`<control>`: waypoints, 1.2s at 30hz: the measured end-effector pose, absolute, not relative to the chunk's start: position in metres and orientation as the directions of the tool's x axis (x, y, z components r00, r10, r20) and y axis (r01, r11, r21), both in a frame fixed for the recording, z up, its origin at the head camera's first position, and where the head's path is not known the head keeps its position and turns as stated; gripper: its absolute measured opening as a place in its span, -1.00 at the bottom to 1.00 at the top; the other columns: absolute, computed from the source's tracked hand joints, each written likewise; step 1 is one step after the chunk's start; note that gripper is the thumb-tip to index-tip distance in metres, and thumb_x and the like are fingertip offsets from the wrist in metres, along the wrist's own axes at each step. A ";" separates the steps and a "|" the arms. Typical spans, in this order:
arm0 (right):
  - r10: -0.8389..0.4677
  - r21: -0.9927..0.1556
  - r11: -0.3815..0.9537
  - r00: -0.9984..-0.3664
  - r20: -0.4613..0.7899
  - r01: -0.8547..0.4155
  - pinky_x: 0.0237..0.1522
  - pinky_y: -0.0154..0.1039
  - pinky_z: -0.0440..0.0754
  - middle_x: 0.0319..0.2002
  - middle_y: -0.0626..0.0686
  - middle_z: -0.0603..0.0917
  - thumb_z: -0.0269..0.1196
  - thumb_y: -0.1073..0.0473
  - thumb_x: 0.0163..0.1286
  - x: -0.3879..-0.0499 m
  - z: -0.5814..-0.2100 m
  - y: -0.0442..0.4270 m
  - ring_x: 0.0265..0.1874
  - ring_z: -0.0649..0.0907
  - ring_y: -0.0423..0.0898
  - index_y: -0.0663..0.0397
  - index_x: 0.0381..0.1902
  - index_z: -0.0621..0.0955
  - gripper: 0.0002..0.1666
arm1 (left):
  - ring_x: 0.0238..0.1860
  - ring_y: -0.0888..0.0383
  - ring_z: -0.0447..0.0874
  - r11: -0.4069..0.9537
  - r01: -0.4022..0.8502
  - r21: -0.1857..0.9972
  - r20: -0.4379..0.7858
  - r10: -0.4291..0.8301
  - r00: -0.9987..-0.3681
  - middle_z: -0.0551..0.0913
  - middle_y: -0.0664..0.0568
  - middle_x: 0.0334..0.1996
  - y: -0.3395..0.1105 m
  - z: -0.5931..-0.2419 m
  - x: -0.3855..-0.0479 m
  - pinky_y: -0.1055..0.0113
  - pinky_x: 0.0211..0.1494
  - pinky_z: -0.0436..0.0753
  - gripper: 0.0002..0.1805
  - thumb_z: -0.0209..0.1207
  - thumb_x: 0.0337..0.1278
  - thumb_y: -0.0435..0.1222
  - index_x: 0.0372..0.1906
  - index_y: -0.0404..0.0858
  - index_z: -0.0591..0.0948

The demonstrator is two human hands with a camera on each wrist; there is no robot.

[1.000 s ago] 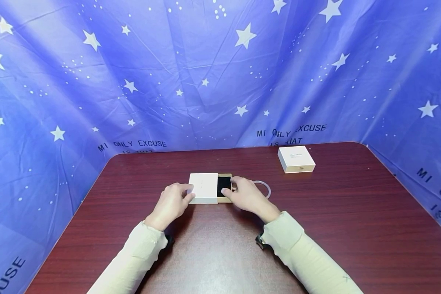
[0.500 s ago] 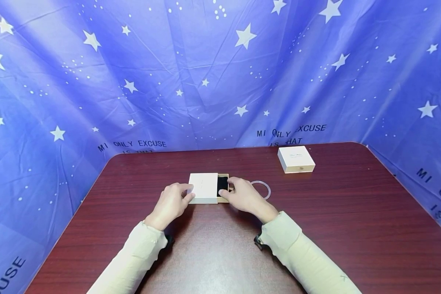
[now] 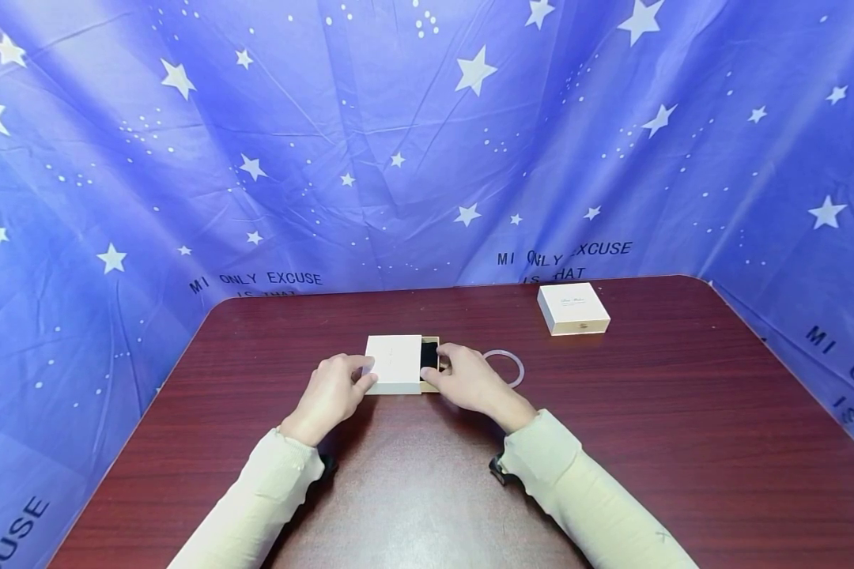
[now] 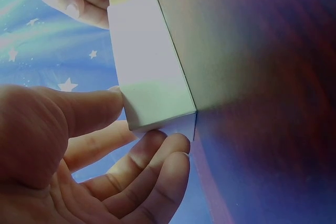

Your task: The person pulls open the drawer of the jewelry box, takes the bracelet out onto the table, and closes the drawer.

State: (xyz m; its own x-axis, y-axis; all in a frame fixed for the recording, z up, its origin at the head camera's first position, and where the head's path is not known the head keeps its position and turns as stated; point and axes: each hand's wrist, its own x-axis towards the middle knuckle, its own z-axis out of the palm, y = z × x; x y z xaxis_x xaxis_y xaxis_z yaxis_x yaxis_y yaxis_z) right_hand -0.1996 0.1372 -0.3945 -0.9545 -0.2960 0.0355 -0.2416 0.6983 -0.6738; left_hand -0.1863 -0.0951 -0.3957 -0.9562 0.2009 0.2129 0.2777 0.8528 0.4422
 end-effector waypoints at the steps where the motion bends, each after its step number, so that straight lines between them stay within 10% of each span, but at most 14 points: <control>1: -0.298 -0.677 0.695 -0.954 0.036 -0.243 -0.14 -0.10 0.55 -0.36 -0.02 0.66 0.22 -0.02 0.31 -0.200 -0.395 0.137 -0.34 0.60 -0.18 0.26 0.16 0.52 -0.42 | -0.07 -0.11 0.64 0.853 0.279 0.442 0.214 0.202 -0.956 0.66 -0.17 -0.11 -0.095 -0.396 -0.186 0.05 -0.03 0.60 -0.68 0.25 0.18 -0.22 0.02 -0.22 0.67; 36: -0.350 -0.749 0.609 -0.936 0.041 -0.261 -0.31 -0.24 0.53 -0.37 -0.04 0.67 0.22 0.07 0.30 -0.199 -0.395 0.131 -0.42 0.59 -0.19 0.26 0.10 0.55 -0.51 | -0.27 0.05 0.63 0.824 0.299 0.482 0.236 0.206 -0.950 0.67 -0.01 -0.34 -0.098 -0.398 -0.191 0.11 -0.15 0.59 -0.71 0.31 0.10 -0.25 -0.06 -0.24 0.69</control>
State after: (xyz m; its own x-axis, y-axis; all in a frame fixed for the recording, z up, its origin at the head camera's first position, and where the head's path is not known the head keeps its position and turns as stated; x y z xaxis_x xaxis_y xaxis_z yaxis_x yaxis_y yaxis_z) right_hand -0.1989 0.1307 -0.3946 -0.9359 -0.3498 0.0414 -0.2607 0.6088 -0.7492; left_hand -0.1908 -0.0978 -0.3982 -0.9495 0.2062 0.2364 0.2989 0.8237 0.4819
